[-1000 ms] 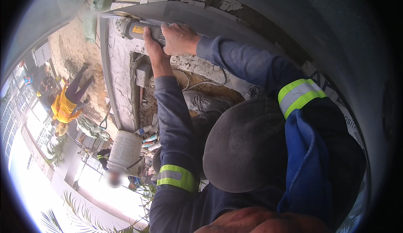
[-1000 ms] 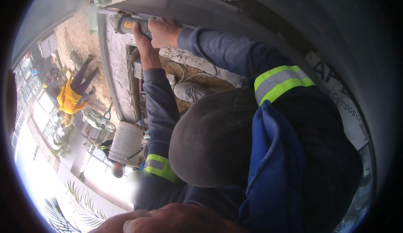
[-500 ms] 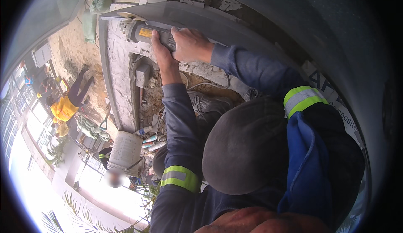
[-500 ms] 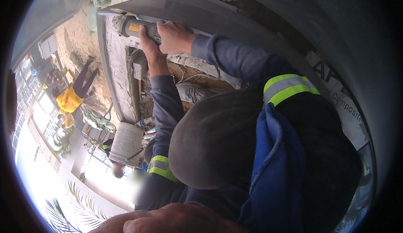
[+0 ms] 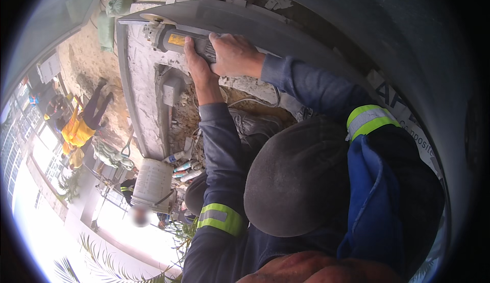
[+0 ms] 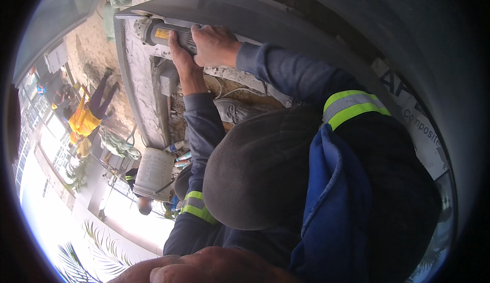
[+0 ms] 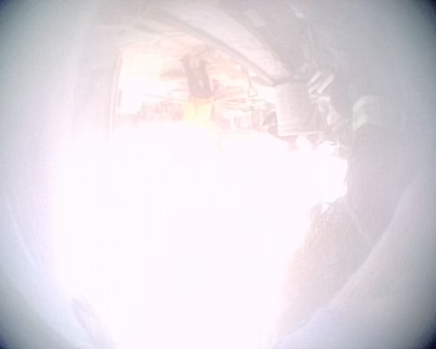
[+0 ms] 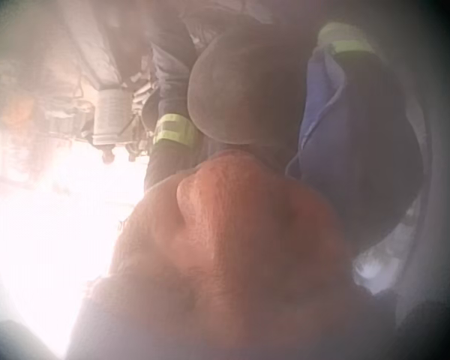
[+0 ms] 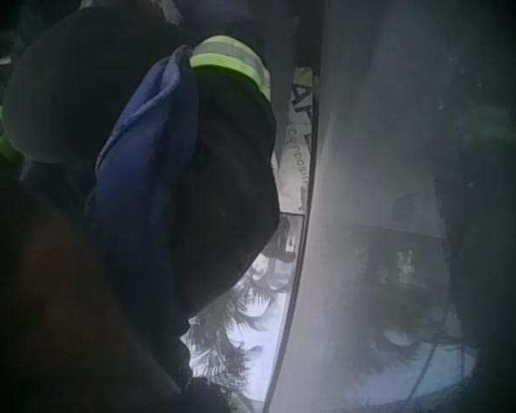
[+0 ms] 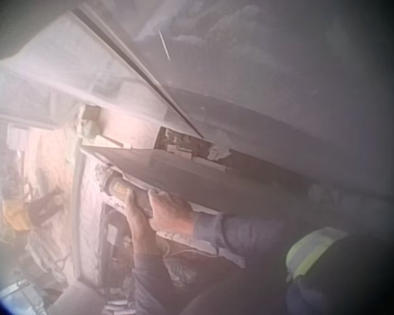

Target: The person sits on the ground and uses an angle grinder to smooth a concrete surface. They first retrieve a grinding disc from a bucket, attach it to the grinder, and then proceed to grind the concrete edge.

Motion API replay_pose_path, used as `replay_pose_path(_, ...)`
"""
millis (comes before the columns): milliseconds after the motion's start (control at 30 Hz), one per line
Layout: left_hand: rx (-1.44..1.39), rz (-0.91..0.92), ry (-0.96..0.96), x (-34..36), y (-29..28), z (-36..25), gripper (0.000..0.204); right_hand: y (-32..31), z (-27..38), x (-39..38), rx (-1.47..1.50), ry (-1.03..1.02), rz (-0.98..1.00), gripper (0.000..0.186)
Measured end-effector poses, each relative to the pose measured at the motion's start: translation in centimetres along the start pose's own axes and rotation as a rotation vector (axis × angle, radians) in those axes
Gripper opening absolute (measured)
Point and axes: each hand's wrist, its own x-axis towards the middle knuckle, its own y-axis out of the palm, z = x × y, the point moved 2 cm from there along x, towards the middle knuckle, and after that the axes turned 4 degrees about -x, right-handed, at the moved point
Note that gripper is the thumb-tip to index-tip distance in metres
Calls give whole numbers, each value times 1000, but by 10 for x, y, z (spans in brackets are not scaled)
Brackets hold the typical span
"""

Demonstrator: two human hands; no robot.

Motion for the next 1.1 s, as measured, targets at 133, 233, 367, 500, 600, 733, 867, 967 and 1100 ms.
replay_pose_path(133,23,-30,6,-7,5,0,45,-5,0,-5,4,19,33,53)
replay_pose_path(233,-10,-54,21,-12,10,0,44,-5,-2,-7,-25,5,22,62)
replay_pose_path(367,14,-47,14,-14,12,-1,45,-9,-1,-9,-23,20,49,59)
replay_pose_path(500,36,-17,6,-10,7,-1,46,-4,-1,-5,-5,17,40,54)
replay_pose_path(600,2,-8,-6,-1,2,1,46,-1,-3,0,-13,3,7,57)
replay_pose_path(733,-61,3,7,4,-3,3,46,-2,0,4,-19,26,53,58)
replay_pose_path(867,-55,11,20,3,-1,2,45,1,-1,4,-24,5,20,56)
replay_pose_path(967,-26,3,11,-1,3,1,45,1,-2,1,-19,-10,-13,52)
replay_pose_path(1100,27,-36,-1,-10,8,2,45,-10,0,-8,14,16,41,50)
